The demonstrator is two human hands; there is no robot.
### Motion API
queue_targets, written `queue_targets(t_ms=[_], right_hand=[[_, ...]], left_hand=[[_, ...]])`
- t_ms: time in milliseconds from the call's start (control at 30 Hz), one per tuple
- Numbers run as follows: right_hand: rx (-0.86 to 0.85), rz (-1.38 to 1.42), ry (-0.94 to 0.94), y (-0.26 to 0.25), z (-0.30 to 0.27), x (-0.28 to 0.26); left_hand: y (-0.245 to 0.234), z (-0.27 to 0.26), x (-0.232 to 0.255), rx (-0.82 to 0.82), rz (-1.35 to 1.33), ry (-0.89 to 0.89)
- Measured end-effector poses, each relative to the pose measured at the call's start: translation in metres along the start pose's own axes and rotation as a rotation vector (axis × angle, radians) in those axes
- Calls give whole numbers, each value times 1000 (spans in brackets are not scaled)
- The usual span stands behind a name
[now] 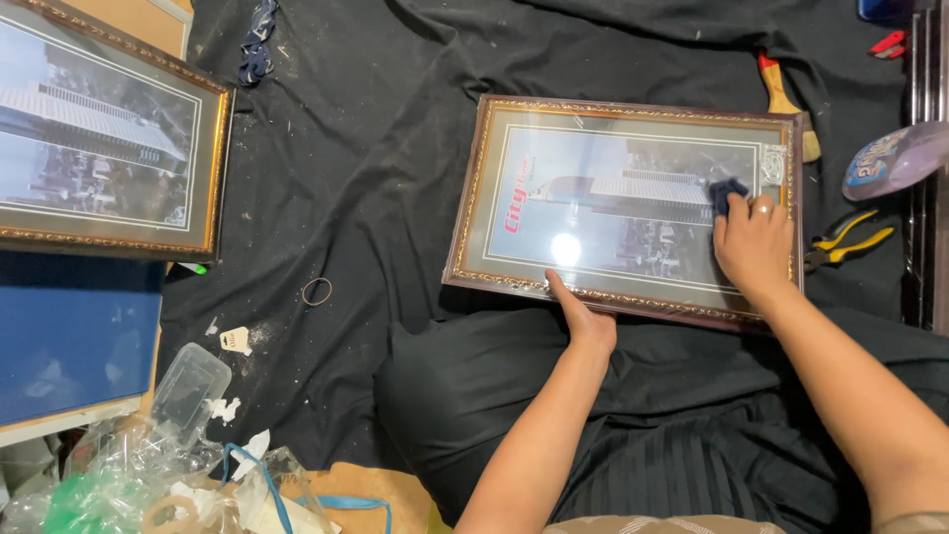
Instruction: The person sits on the floor and wipes the glass and frame of a picture frame with a cloth, then flips it to clean the back. They place the frame aside and repeat the process on a second frame, finishing by dusting it with a brush.
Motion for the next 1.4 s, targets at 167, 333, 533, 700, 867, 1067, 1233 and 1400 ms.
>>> queue_targets(t_ms=[167,333,533,700,867,1067,1233,1400], right_hand=[[-9,49,44,41,37,14],[31,0,60,75,63,25],[-21,62,167,98,73,29],[-186,322,198,65,69,23],[-224,291,101,39,44,13],[-201,156,-16,11,9,-3],[-158,88,-55,-6,-26,-19],[-49,-55,-116,-53,-43,-42]], left_hand=[[0,0,0,18,-5,-1],[-1,4,0,26,-5,3],[-3,5,1,38,7,2],[-3,6,0,6,15,5],[-4,5,0,14,6,5],[-2,0,0,38,1,-7],[-1,-2,1,31,-6,-12],[-21,30,-4,-150,-33,30]])
Point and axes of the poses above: each hand's wrist, its own z-axis towards the middle knuckle, its own y-axis out of the palm, x = y × z, the point moved 3 cm from there along z, towards the middle knuckle, and after that the axes turned 8 degrees about -y, right-handed, at the moved point
